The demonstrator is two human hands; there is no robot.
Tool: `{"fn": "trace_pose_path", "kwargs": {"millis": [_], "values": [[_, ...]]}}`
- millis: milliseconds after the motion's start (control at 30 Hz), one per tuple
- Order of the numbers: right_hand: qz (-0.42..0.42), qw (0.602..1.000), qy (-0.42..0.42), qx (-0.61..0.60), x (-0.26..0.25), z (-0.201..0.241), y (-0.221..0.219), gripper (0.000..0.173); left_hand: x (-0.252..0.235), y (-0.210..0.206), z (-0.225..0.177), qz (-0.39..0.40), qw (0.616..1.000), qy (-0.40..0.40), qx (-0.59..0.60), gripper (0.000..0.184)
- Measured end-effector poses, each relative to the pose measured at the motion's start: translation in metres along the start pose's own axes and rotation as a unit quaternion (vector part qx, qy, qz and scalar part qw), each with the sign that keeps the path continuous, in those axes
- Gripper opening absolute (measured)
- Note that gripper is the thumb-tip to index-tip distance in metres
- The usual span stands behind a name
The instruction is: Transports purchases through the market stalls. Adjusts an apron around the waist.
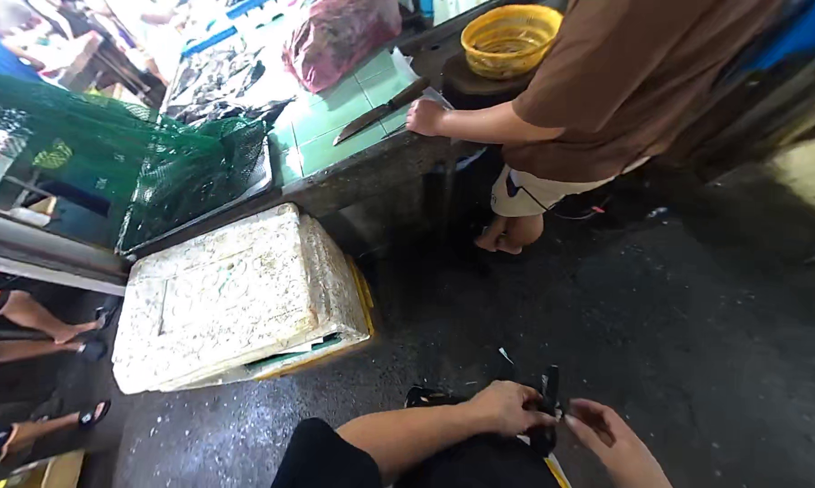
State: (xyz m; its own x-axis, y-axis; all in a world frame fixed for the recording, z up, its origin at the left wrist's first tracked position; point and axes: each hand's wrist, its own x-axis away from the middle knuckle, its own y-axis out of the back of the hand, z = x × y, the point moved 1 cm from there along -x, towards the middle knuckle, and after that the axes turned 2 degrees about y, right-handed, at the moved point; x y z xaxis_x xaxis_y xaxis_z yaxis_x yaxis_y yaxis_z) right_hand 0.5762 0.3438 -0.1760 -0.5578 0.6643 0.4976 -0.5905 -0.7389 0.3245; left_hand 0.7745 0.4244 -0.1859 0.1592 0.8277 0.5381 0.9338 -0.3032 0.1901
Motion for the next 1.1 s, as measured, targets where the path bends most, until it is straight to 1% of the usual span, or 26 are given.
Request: {"fn": "trace_pose_path", "kwargs": {"millis": [67,100,133,200,267,300,333,400,433,467,500,533,567,700,767,867,933,1000,1033,1100], "values": [[0.035,0.992,0.012,-0.124,-0.018,-0.004,0.016,0.061,-0.007,0.003,-0.009,-0.001,1.000,0.004,-0.015,0.042],[0.055,0.988,0.019,-0.146,-0.025,-0.005,0.024,0.059,-0.013,0.001,-0.014,0.000,1.000,0.002,-0.023,0.041],[0.060,0.987,0.031,-0.148,-0.030,-0.005,0.032,0.051,-0.020,-0.001,-0.020,-0.001,0.999,0.000,-0.032,0.041],[0.033,0.989,0.057,-0.132,-0.043,-0.012,0.047,0.031,-0.039,-0.006,-0.036,-0.011,0.999,-0.001,-0.037,0.040],[0.008,0.988,0.073,-0.136,-0.053,-0.023,0.068,0.025,-0.064,-0.013,-0.057,-0.011,0.999,0.002,-0.040,0.041],[0.004,0.983,0.081,-0.166,-0.055,-0.028,0.080,0.025,-0.076,-0.017,-0.069,-0.003,0.999,0.009,-0.043,0.041],[0.007,0.973,0.090,-0.214,-0.056,-0.033,0.092,0.029,-0.089,-0.022,-0.082,0.008,0.999,0.015,-0.047,0.042],[0.039,0.947,0.122,-0.295,-0.055,-0.044,0.120,0.046,-0.114,-0.033,-0.106,0.023,0.998,0.006,-0.056,0.041],[0.045,0.940,0.140,-0.308,-0.055,-0.051,0.134,0.050,-0.128,-0.041,-0.118,0.033,0.997,-0.003,-0.064,0.041],[0.031,0.939,0.157,-0.305,-0.054,-0.057,0.147,0.043,-0.141,-0.048,-0.129,0.043,0.996,-0.006,-0.073,0.040],[0.003,0.941,0.164,-0.297,-0.053,-0.061,0.158,0.029,-0.153,-0.054,-0.140,0.054,0.995,-0.004,-0.085,0.039],[-0.025,0.940,0.160,-0.301,-0.053,-0.064,0.169,0.020,-0.165,-0.060,-0.152,0.066,0.993,-0.004,-0.101,0.039],[-0.042,0.935,0.152,-0.319,-0.054,-0.069,0.181,0.020,-0.176,-0.066,-0.161,0.076,0.990,-0.011,-0.116,0.039],[-0.057,0.898,0.096,-0.425,-0.068,-0.091,0.234,0.044,-0.212,-0.082,-0.190,0.101,0.980,-0.053,-0.161,0.040],[-0.070,0.883,0.074,-0.458,-0.071,-0.098,0.262,0.050,-0.227,-0.086,-0.204,0.102,0.978,-0.073,-0.167,0.040],[-0.114,0.866,0.055,-0.485,-0.074,-0.107,0.303,0.052,-0.257,-0.089,-0.223,0.083,0.979,-0.102,-0.155,0.037],[-0.138,0.854,0.058,-0.498,-0.082,-0.114,0.329,0.052,-0.279,-0.090,-0.232,0.049,0.983,-0.108,-0.138,0.032],[-0.153,0.846,0.071,-0.507,-0.093,-0.119,0.352,0.050,-0.296,-0.089,-0.240,-0.005,0.988,-0.091,-0.123,0.029],[-0.167,0.848,0.077,-0.497,-0.095,-0.116,0.360,0.048,-0.301,-0.088,-0.246,-0.033,0.989,-0.079,-0.122,0.028],[-0.231,0.853,0.069,-0.463,-0.089,-0.103,0.372,0.047,-0.313,-0.092,-0.260,-0.068,0.986,-0.069,-0.137,0.026]]}}
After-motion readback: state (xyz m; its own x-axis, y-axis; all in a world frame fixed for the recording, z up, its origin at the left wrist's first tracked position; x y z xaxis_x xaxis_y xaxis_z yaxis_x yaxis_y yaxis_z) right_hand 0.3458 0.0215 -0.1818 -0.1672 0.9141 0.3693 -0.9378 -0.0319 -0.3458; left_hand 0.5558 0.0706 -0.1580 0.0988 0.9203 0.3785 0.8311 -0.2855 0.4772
